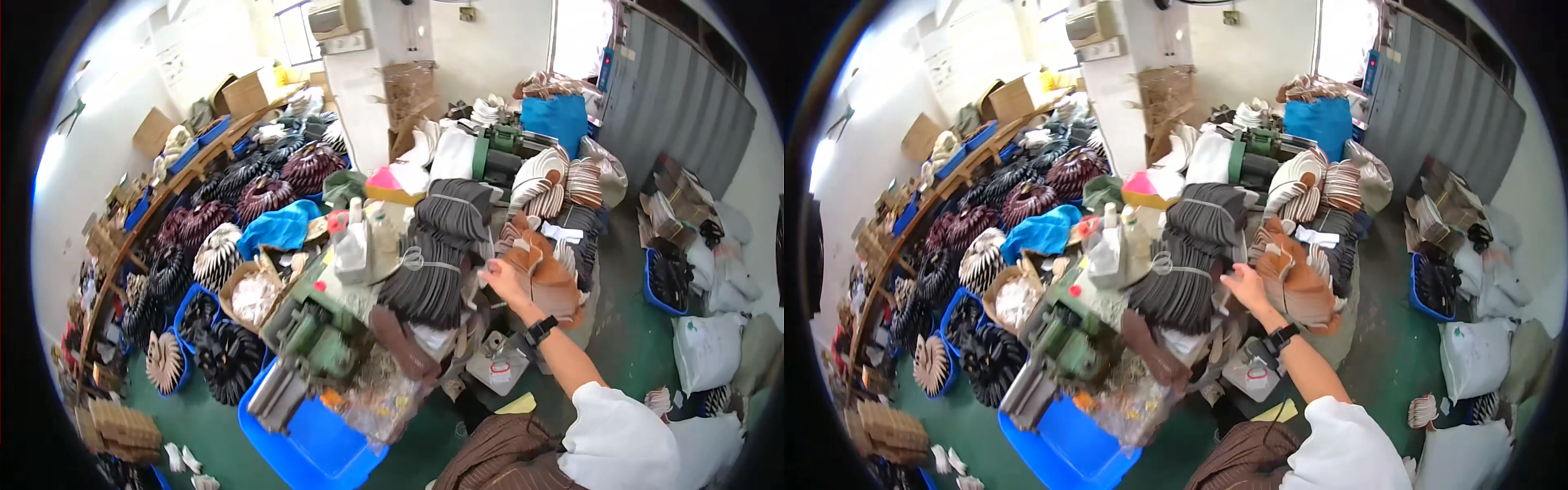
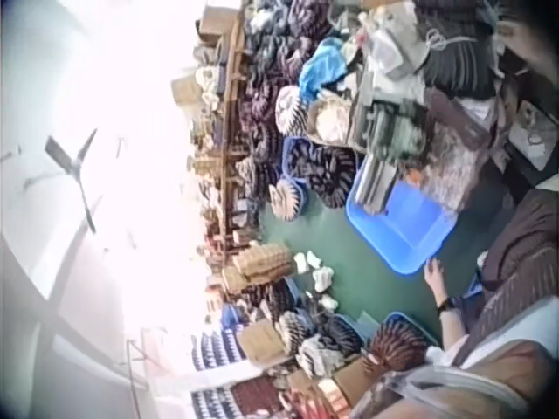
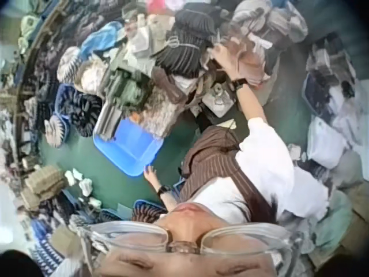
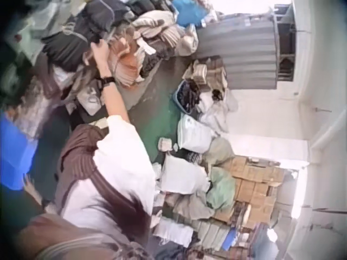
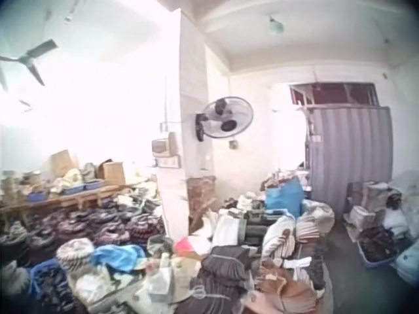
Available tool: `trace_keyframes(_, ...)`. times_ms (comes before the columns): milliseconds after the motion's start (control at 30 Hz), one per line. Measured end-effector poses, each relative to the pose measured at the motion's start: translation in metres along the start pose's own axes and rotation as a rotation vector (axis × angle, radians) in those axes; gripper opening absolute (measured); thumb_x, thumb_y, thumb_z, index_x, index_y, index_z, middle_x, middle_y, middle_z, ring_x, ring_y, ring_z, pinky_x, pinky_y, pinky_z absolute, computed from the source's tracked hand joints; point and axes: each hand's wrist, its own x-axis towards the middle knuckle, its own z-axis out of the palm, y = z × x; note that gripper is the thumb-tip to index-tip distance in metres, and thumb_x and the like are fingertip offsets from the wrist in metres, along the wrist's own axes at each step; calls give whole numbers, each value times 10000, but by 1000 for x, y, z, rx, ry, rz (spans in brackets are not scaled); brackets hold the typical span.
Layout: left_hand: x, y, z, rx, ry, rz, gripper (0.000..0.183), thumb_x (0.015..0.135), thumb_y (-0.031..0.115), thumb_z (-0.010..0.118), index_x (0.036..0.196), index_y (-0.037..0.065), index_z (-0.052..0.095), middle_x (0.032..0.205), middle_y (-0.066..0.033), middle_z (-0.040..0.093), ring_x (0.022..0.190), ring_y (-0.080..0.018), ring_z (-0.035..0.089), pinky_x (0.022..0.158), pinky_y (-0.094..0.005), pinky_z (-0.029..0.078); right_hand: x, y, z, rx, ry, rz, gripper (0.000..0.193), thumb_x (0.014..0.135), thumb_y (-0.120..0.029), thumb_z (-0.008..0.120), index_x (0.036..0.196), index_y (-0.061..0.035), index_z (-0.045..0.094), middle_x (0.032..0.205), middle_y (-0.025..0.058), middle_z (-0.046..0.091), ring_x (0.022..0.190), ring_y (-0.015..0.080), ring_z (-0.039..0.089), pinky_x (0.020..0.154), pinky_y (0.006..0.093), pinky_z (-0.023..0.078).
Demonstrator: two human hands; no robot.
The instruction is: The person repeatedly picks up stacks of brown and black shoe insoles, separates them, and places them into a blue bin. They handle the insoles one at a time or in small groups, aligning them before stacking. The process is repeated multiple times throughout the clip.
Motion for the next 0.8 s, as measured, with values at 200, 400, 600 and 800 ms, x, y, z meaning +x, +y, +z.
trace_keyframes(200, 17, 70, 166, 385, -418, 298, 379, 908, 132, 569, 1264, 16, 514, 1152, -106, 599, 1008, -192, 565, 845, -314, 471, 162, 2, 26, -75, -16, 378, 950, 697, -543, 718, 1268, 145, 396, 1267, 313, 477, 1211, 369, 470, 994, 397, 389)
trace_keyframes(400, 0, 120, 222, 568, -371, 230, 345, 908, 137, 568, 1215, -20, 542, 1123, -126, 624, 1024, -195, 574, 901, -322, 441, 258, 33, 58, 50, -26, 773, 1323, 643, -632, 721, 1422, 69, -88, 1455, 329, 147, 1332, 438, 254, 1069, 476, 297)
trace_keyframes(600, -6, 179, 258, 734, -323, 201, 337, 911, 95, 523, 1233, -3, 534, 1143, -149, 614, 1053, -226, 578, 913, -326, 438, 253, 42, 75, 1, 140, 793, 1250, 593, -430, 802, 1440, 52, 19, 1406, 283, 310, 1296, 391, 345, 1056, 413, 323)
trace_keyframes(800, 22, 206, 319, 595, -571, 272, 483, 884, 83, 559, 1338, 44, 399, 1207, -150, 556, 1069, -234, 561, 905, -338, 444, 232, 71, 34, 337, 404, 633, 852, 622, -217, 765, 1336, 10, 360, 1236, 152, 504, 1102, 280, 508, 928, 355, 408)
